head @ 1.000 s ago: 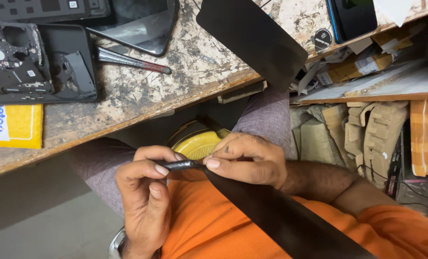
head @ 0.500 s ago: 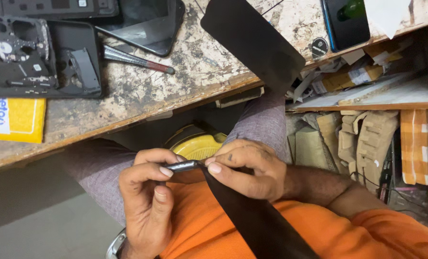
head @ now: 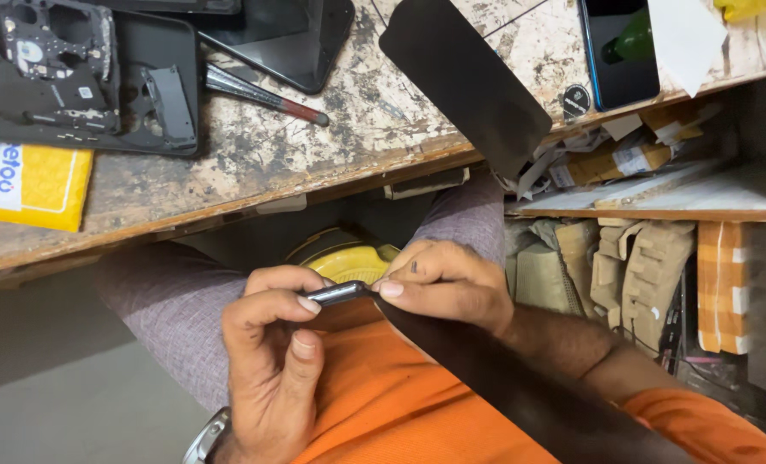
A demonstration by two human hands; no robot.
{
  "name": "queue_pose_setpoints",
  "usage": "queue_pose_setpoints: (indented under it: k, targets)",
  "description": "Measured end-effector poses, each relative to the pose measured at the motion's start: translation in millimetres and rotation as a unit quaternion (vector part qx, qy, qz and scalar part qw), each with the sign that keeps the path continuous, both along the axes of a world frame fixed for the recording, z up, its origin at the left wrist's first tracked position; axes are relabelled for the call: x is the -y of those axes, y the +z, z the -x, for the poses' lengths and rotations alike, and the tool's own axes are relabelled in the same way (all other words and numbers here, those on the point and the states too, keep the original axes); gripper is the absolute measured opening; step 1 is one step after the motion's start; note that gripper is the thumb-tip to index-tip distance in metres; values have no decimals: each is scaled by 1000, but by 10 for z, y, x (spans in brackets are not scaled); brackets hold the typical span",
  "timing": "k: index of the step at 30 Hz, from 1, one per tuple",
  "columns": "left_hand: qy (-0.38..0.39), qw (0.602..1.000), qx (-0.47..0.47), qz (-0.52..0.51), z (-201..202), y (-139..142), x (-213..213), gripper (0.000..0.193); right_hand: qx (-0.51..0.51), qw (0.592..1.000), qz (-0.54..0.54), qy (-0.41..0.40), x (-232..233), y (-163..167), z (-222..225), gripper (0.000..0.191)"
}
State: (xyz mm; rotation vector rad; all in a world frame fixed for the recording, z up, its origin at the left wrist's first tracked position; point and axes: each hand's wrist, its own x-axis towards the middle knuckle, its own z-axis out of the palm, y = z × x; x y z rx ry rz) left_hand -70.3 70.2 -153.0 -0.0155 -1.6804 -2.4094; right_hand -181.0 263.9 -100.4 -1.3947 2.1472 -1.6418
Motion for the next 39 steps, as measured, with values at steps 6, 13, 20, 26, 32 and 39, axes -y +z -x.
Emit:
queue_pose_setpoints:
  k: [6, 13, 20, 26, 32, 39]
  targets:
    - [7, 1000, 9, 16, -21, -7, 65, 21, 60, 992, 91, -63, 232, -197, -87, 37]
    - [3, 999, 18, 27, 2, -15, 102, 20, 147, 984, 98, -24, 167, -281, -4, 28]
    - [-8, 1000, 24, 6, 23, -51, 73, 19, 186, 976, 115, -2, 141, -368, 13, 22]
    - [4, 1000, 29, 8, 25, -36, 57, 18, 142, 980, 124, -68, 129, -413, -79, 22]
    - [13, 1000, 22, 8, 55, -48, 27, 17, 16, 987, 118, -105, 114, -418, -117, 27]
    - [5, 998, 25, -61, 20, -77, -20, 15, -61, 987, 97, -115, 132, -385, -102, 35]
